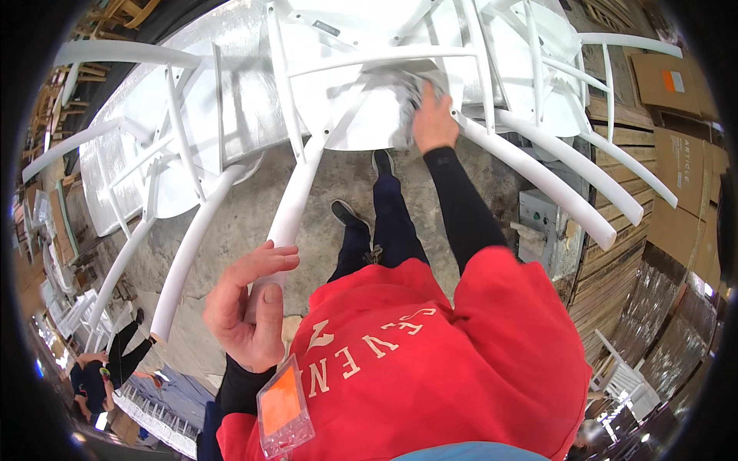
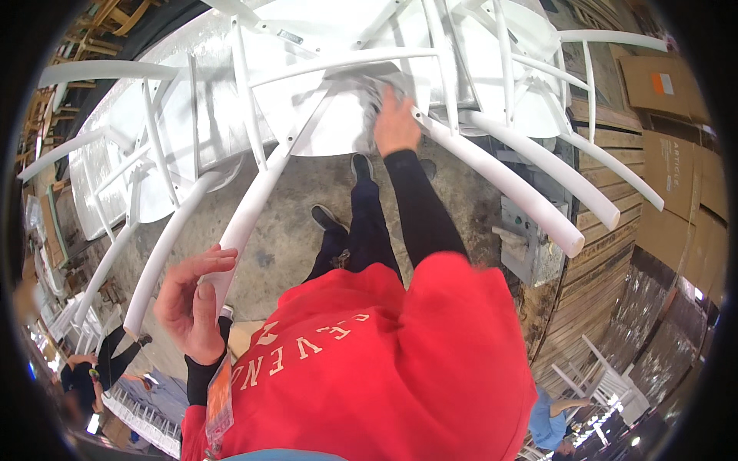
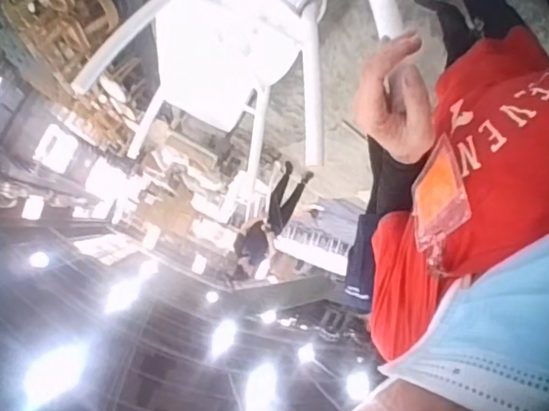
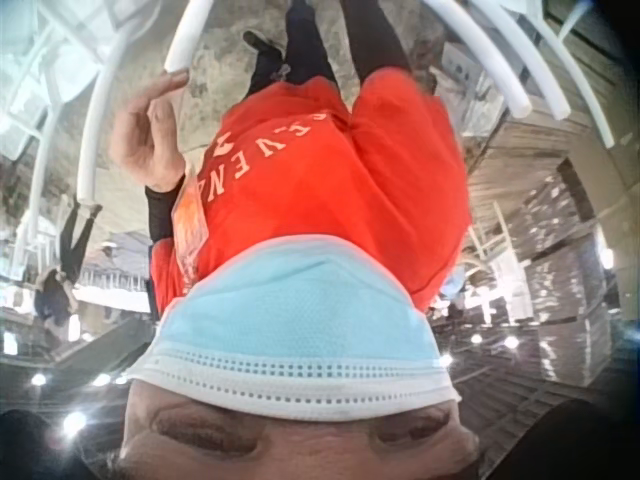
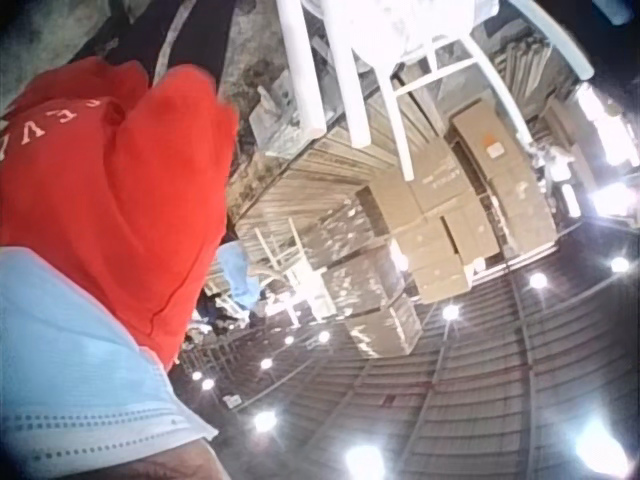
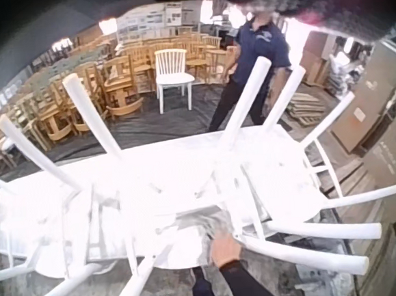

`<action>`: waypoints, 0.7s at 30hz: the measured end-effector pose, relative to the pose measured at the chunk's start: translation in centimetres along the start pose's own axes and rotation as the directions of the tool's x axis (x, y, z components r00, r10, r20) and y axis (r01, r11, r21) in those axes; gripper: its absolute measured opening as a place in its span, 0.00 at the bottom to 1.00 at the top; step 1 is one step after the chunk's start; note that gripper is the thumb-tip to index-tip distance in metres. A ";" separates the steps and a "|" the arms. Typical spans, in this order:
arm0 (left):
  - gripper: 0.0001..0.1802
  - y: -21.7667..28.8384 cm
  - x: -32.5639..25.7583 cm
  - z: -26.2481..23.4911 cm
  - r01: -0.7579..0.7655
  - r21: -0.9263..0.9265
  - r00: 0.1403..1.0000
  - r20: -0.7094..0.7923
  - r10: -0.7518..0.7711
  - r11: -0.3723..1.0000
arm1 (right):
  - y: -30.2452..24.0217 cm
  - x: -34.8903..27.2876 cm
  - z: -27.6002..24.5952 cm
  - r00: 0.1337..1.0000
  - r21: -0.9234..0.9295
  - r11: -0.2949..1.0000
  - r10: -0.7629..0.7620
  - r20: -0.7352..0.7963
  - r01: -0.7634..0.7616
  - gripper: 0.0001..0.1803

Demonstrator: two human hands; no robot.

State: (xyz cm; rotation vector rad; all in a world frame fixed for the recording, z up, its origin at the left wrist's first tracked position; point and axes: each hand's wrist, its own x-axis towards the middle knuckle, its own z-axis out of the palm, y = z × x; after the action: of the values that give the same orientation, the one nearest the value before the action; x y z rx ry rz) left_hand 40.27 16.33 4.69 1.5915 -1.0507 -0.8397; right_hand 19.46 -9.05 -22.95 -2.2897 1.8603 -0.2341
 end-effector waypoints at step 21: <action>0.10 0.5 -0.3 0.5 0.086 0.071 0.996 -0.037 -0.084 0.994 | -1.2 -4.3 1.0 0.996 0.259 0.965 0.064 -0.068 -0.044 0.32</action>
State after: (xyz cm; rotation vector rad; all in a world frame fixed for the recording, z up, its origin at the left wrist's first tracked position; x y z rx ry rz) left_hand 39.63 16.40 5.02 1.7163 -1.0053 -0.8365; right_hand 19.96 -4.58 -23.72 -2.0796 1.8031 -0.5286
